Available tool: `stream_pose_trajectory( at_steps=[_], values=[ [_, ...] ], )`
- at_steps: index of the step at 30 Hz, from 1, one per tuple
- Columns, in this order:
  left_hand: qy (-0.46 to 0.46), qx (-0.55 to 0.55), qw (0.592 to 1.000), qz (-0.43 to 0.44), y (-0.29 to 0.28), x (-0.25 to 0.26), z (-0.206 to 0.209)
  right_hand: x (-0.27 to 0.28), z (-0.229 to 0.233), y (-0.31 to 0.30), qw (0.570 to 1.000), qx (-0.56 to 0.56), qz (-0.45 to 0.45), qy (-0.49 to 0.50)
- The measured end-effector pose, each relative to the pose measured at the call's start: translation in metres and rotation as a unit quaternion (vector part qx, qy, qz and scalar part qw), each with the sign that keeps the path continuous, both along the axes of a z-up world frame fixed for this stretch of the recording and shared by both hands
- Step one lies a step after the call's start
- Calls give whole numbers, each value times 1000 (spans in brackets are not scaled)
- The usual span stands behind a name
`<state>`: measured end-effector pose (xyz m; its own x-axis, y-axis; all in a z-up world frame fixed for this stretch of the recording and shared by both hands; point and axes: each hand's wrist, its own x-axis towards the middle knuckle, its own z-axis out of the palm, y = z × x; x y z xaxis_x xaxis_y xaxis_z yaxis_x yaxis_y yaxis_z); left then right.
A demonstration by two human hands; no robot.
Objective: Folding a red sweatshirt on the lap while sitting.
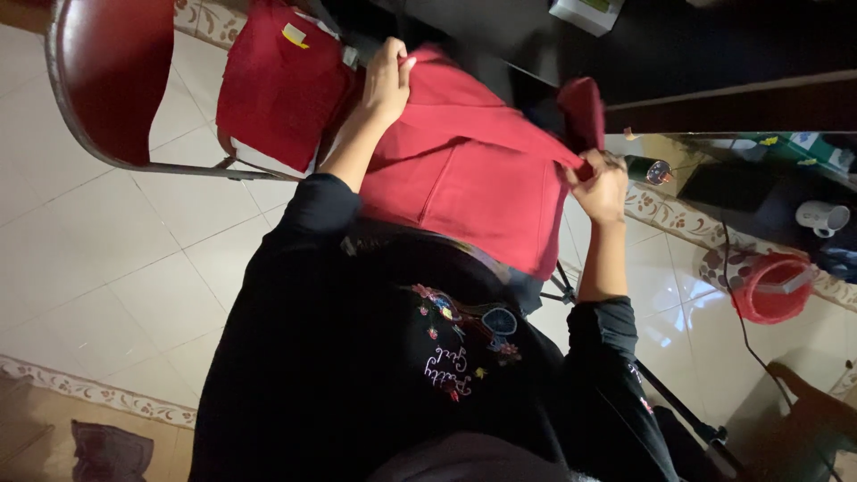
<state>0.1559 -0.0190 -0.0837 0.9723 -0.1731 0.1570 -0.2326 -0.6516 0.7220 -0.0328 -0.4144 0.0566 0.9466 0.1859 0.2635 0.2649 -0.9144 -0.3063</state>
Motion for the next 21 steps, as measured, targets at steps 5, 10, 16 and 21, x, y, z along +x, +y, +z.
stream_pose_trajectory(
  at_steps=[5,10,16,21],
  values=[
    [-91,-174,980,-26,5,-19,32,-30,-11,-12,981,85,-108,137],
    [39,-189,977,-85,22,-43,61,-60,-33,-4,974,80,-111,183],
    [206,8,966,-155,17,-38,119,-68,-38,1,980,91,-117,134],
    [177,66,966,-179,18,-35,104,-77,-51,-22,980,44,-141,129]
  ],
)
